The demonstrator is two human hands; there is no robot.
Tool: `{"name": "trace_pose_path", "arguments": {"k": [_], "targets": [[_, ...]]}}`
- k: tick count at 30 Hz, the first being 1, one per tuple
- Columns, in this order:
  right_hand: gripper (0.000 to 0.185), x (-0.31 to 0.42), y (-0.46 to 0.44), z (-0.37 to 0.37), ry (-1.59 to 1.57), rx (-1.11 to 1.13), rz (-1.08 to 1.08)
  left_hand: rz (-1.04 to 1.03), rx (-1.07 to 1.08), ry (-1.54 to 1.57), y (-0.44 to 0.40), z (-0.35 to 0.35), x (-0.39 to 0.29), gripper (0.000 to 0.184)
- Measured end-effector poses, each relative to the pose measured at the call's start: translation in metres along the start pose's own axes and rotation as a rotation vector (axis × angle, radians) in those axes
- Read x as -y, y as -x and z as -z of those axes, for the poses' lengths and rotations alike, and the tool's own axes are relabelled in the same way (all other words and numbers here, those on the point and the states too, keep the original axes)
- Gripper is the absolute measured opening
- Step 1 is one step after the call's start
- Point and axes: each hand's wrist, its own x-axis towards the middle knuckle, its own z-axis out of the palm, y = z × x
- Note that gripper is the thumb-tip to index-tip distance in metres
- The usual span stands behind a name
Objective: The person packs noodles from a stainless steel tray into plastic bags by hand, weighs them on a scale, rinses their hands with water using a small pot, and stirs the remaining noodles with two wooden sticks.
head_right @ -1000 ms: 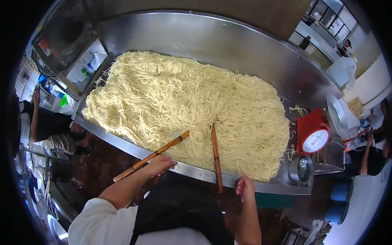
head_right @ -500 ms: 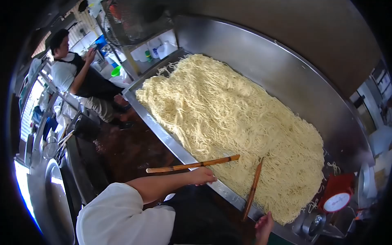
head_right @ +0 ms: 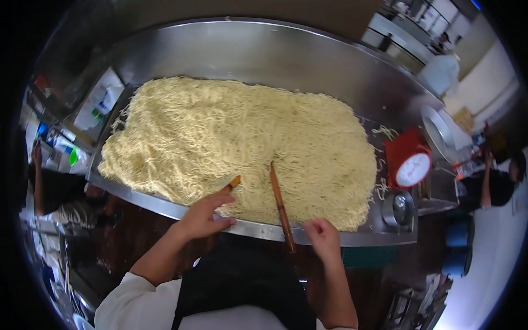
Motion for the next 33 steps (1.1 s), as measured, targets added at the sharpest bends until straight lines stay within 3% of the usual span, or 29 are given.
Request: {"name": "trace_pose_path", "arguments": {"k": [2,3,9,19,21,25,26,28,29,33], "targets": [[0.051,0.047,0.003,0.001,0.357,-0.110,0.346,-0.260,-0.154,-0.284,-0.011,0.004,-0.001,0.064],[0.060,0.068,0.004,0.003,0.525,-0.139,0.451,-0.241,-0.134,-0.251,-0.016,0.007,-0.007,0.066],[0.076,0.100,0.008,-0.004,0.524,-0.036,0.430,-0.213,-0.048,-0.168,-0.024,0.021,-0.031,0.070],[0.071,0.088,0.013,-0.015,0.554,-0.072,0.419,-0.183,0.002,-0.225,-0.016,0.015,-0.011,0.066],[0.069,0.081,0.012,-0.018,0.478,-0.006,0.413,-0.098,0.013,-0.224,-0.009,0.024,-0.011,0.064],[0.062,0.052,0.025,-0.012,0.575,0.186,0.026,0.321,-0.095,-0.391,0.021,0.042,0.046,0.059],[0.061,0.034,0.028,-0.013,0.630,0.198,-0.014,0.404,-0.045,-0.403,0.029,0.045,0.063,0.057],[0.058,0.009,0.034,-0.018,0.437,0.307,-0.159,0.570,0.062,-0.413,0.044,0.046,0.091,0.054],[0.057,0.002,0.035,-0.023,0.346,0.362,-0.235,0.582,0.095,-0.402,0.049,0.039,0.098,0.050],[0.054,-0.011,0.032,-0.050,0.110,0.355,-0.155,0.577,0.125,-0.219,0.041,0.007,0.097,0.047]]}}
